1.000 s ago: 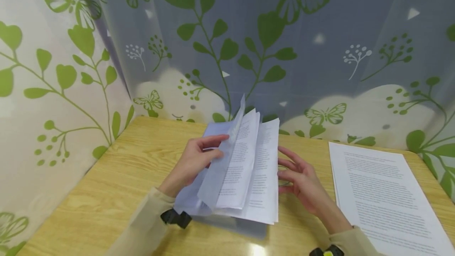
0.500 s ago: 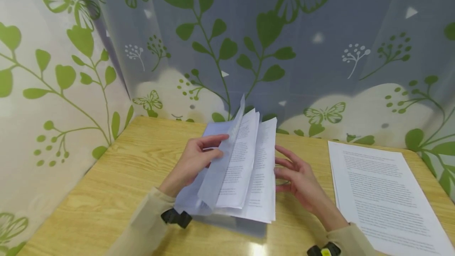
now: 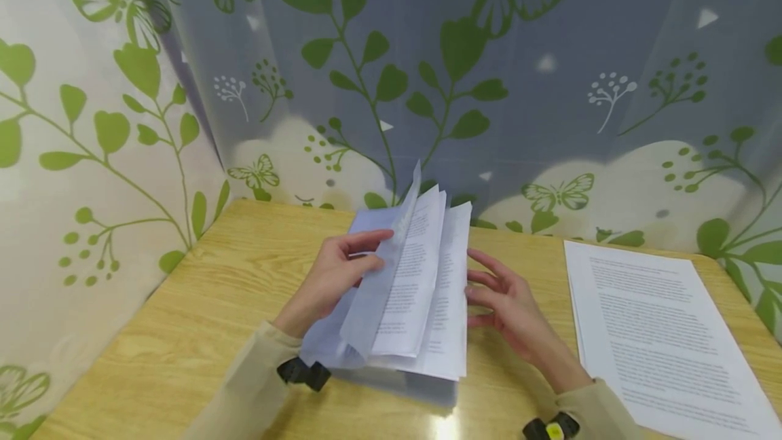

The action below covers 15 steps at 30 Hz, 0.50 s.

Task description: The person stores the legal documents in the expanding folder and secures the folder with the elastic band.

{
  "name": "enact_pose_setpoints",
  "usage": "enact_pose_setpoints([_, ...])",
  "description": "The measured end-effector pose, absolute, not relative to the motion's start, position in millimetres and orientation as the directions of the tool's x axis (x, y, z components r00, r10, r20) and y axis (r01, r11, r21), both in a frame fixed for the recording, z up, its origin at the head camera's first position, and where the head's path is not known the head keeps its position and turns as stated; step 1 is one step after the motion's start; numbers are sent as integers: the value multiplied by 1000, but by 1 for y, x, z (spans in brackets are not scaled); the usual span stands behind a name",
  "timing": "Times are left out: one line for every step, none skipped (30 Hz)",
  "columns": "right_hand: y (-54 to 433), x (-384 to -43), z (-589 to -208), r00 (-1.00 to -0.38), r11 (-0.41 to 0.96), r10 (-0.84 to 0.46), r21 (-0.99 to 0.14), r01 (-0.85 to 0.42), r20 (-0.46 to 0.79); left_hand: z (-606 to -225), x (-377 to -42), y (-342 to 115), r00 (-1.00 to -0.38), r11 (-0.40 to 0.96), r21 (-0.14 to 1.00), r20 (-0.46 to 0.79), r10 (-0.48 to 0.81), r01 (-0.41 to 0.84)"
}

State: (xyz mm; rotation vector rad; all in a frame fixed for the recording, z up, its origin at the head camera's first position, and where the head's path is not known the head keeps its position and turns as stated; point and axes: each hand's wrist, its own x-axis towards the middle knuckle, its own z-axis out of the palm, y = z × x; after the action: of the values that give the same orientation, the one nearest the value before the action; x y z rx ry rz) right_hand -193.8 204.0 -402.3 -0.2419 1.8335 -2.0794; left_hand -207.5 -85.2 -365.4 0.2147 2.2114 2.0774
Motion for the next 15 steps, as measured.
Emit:
enact_pose_setpoints([204,-194,-402,-922,-94,-372,-984,152,-107,-365,-207,-85,-985,59,998,25,171,36])
enact_pose_setpoints([203,-194,-402,-922,-91,-371,-984,152,-108,-365,-207,-85,-985,61,997,26,170,37])
enact_pose_setpoints([202,-194,-402,-923,-89,-370,-984,152,-109,-365,-208,-85,-985,62,997,26,170,37])
enact_pose_setpoints([202,-194,-402,-923,-87,-369,-984,153,-111,-365,-208,-85,-985,63,997,28,168,39])
enact_pose_setpoints([201,-194,-402,-923,-85,-368,-985,153,-112,-365,-207,-85,-985,64,997,29,167,40])
enact_pose_setpoints([201,-194,-402,-923,-85,-368,-985,153,-111,-364,-207,-85,-985,64,997,30,167,41])
enact_pose_setpoints([200,-194,-402,-923,-86,-369,-985,152,-110,-364,-207,-85,-985,63,997,29,168,41])
enact_pose_setpoints([200,-194,-402,-922,-89,-372,-985,150,-107,-364,-207,-85,-985,62,997,30,168,41])
enact_pose_setpoints([199,-195,-402,-921,-92,-376,-985,148,-103,-364,-208,-85,-985,61,997,30,169,41])
enact_pose_setpoints([199,-195,-402,-920,-95,-379,-985,146,-100,-364,-208,-85,-985,60,997,30,168,40])
enact_pose_setpoints([198,-195,-402,-919,-98,-383,-985,144,-96,-364,-208,-85,-985,60,997,30,168,40])
enact_pose_setpoints([198,-195,-402,-918,-102,-386,-984,143,-94,-364,-208,-85,-985,60,997,29,169,39])
enact_pose_setpoints([197,-195,-402,-917,-103,-388,-984,143,-92,-364,-208,-85,-985,60,997,28,169,39])
enact_pose_setpoints([197,-195,-402,-916,-103,-390,-985,142,-91,-364,-208,-85,-985,62,997,28,168,39])
enact_pose_setpoints([196,-195,-402,-916,-102,-390,-985,142,-91,-364,-208,-85,-985,63,997,28,168,39])
